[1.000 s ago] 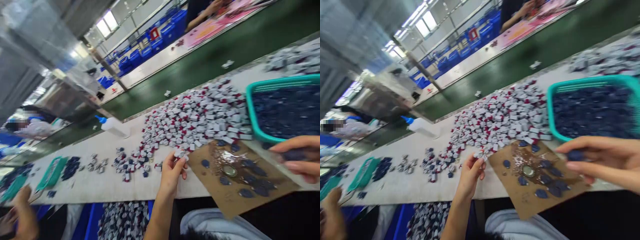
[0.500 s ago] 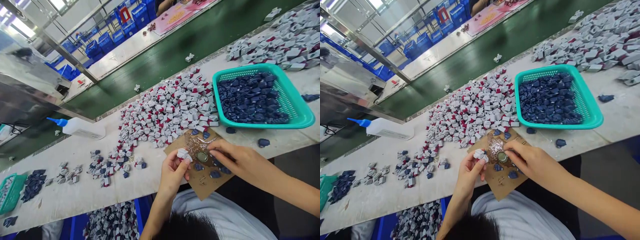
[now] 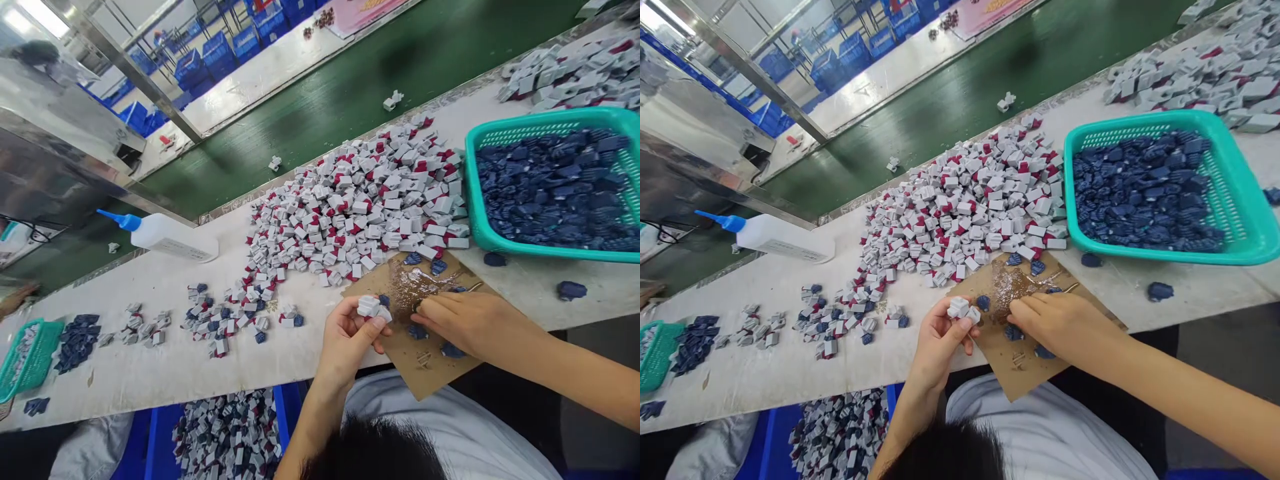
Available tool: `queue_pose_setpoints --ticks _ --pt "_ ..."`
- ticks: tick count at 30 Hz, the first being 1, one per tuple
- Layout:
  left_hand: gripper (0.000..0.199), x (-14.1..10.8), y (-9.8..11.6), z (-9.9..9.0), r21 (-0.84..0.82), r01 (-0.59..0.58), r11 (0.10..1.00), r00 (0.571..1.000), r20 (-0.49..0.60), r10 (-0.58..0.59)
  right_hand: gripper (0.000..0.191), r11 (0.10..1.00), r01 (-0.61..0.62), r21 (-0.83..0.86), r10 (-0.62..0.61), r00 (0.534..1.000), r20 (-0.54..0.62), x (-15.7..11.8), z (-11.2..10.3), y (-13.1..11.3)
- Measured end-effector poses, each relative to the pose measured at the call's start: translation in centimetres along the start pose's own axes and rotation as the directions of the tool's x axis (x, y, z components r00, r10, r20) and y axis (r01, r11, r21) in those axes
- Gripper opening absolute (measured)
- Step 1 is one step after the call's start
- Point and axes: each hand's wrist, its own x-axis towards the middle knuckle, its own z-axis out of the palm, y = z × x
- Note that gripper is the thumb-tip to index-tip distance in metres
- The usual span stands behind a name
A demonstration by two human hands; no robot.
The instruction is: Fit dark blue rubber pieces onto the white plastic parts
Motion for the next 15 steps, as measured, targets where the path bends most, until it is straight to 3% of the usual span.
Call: queue_pose_setpoints --ticks 4,7,9,11,13,15 --pt "0.039 -0.4 0.1 -0.1 -0.031 0.025 0.999 1.000 0.015 -0.025 0.034 0.991 -0.038 0.130 0.038 0.999 0.004 0.0 0.1 0.4" --pt "0.034 -0.7 0.1 0.1 -0.036 -0.014 0.999 1.000 0.012 0.014 0.034 0.935 -0.185 0.303 0.180 0.983 0.046 0.3 -0.7 0.2" --pt "0.032 -0.9 0.2 0.4 -0.034 -0.045 0.998 0.999 0.014 0.046 0.030 0.798 -0.360 0.483 0.370 0.926 0.079 0.9 -1.8 -0.3" --pt "0.030 -1.0 0.3 0.7 -0.032 -0.063 0.997 0.998 0.029 0.064 0.030 0.571 -0.475 0.670 0.547 0.828 0.121 1.8 -3.0 -1.2" --pt "0.031 -1.2 0.4 1.2 -0.028 -0.062 0.998 0.997 0.046 0.063 0.034 0.377 -0.486 0.789 0.629 0.759 0.167 2.8 -4.1 -2.1" --pt "0.034 -1.4 0.6 1.6 -0.012 -0.046 0.999 0.997 0.059 0.046 0.037 0.281 -0.469 0.837 0.649 0.736 0.195 3.6 -4.7 -2.8"
